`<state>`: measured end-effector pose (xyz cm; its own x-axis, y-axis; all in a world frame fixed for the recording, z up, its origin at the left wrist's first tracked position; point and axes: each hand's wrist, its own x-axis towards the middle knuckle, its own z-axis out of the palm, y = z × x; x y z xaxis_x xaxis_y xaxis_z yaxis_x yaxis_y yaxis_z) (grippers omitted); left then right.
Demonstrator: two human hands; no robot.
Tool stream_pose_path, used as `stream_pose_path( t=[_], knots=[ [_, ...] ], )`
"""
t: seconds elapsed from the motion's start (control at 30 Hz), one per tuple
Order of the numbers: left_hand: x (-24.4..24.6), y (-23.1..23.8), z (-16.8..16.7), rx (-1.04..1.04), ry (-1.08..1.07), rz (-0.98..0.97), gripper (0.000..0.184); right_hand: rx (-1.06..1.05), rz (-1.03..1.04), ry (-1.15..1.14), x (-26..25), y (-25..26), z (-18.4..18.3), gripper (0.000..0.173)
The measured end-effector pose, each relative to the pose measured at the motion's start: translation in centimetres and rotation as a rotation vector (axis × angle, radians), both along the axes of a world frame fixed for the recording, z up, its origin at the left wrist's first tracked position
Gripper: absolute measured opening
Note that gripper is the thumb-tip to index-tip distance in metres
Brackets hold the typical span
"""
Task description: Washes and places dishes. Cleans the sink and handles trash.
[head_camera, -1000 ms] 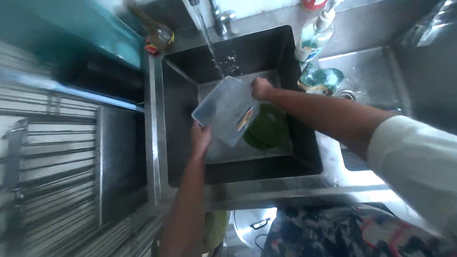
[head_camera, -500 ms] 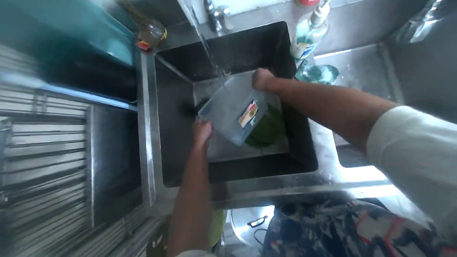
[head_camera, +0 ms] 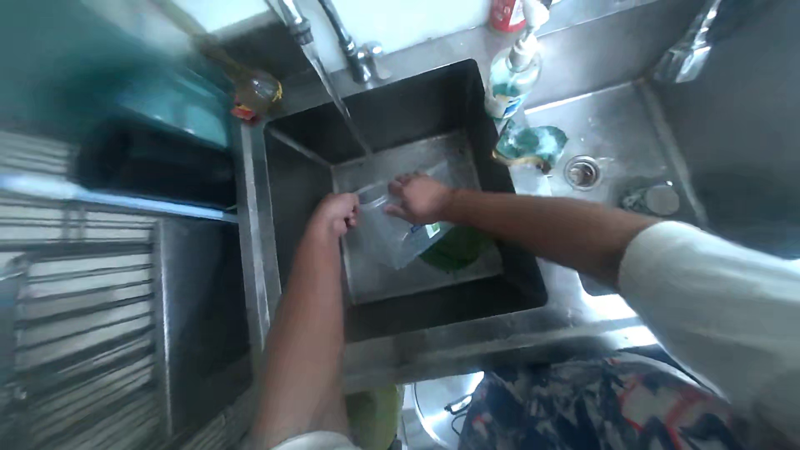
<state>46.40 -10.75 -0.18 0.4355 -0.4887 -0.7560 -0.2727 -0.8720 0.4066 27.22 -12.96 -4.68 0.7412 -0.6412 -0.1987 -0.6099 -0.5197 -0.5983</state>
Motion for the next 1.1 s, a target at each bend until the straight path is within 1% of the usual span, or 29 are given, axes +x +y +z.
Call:
stream_pose_path(
  t=[0.07,0.13,0.2,0.27,0.3,0.37,0.43,0.57,0.67,0.77,0.83,0.9,1.0,1.1],
  knots=[
    [-0.2,-1.5,0.5,-0.036,-0.040,-0.013,0.005,0.037,-0.104,-0.128,0.5,0.4,-1.6,0.060],
    [-0.8,-3.0,1.1,-0.140,-0.031,0.036,0.009,0.113,-0.270,-0.260,0.7,-0.2,-2.0,0.057],
    [-1.7,-4.6,2.3,-0.217,-0.003,0.060,0.021,0.277,-0.507,-0.328,0.9,-1.2,-1.3,0.055],
    [-2.7,-5.4,4.0,-0.246,-0.028,0.003,0.035,0.444,-0.761,-0.390,1.0,-2.2,-1.5,0.059],
    [-3.0,-5.4,4.7,-0.265,-0.065,-0.050,0.038,0.512,-0.863,-0.423,0.9,-2.7,-2.1,0.062],
    [-2.9,-5.1,6.1,-0.299,-0.140,-0.141,0.038,0.623,-1.023,-0.499,0.8,-3.2,-2.9,0.066],
    [-2.4,-4.3,7.1,-0.330,-0.173,-0.175,0.037,0.705,-1.146,-0.570,0.6,-3.5,-3.2,0.067],
    [-1.1,-2.8,8.3,-0.367,-0.178,-0.140,0.033,0.815,-1.294,-0.592,0.1,-4.0,-3.2,0.075],
    [0.0,-2.0,8.4,-0.382,-0.176,-0.116,0.031,0.864,-1.331,-0.538,-0.1,-4.2,-3.3,0.085],
    [0.3,-1.1,8.4,-0.388,-0.191,-0.133,0.031,0.853,-1.322,-0.513,0.3,-4.2,-3.3,0.088],
    [0.4,-0.6,8.3,-0.385,-0.214,-0.165,0.032,0.807,-1.274,-0.464,0.8,-4.2,-2.7,0.087],
    [0.6,-0.1,8.1,-0.391,-0.246,-0.186,0.031,0.748,-1.222,-0.437,1.7,-4.3,-1.9,0.082],
    [1.2,0.6,7.7,-0.389,-0.294,-0.196,0.031,0.677,-1.133,-0.469,3.3,-4.2,-0.2,0.075],
    [2.0,1.2,7.5,-0.388,-0.316,-0.201,0.032,0.667,-1.073,-0.460,4.7,-4.7,1.5,0.076]
  ],
)
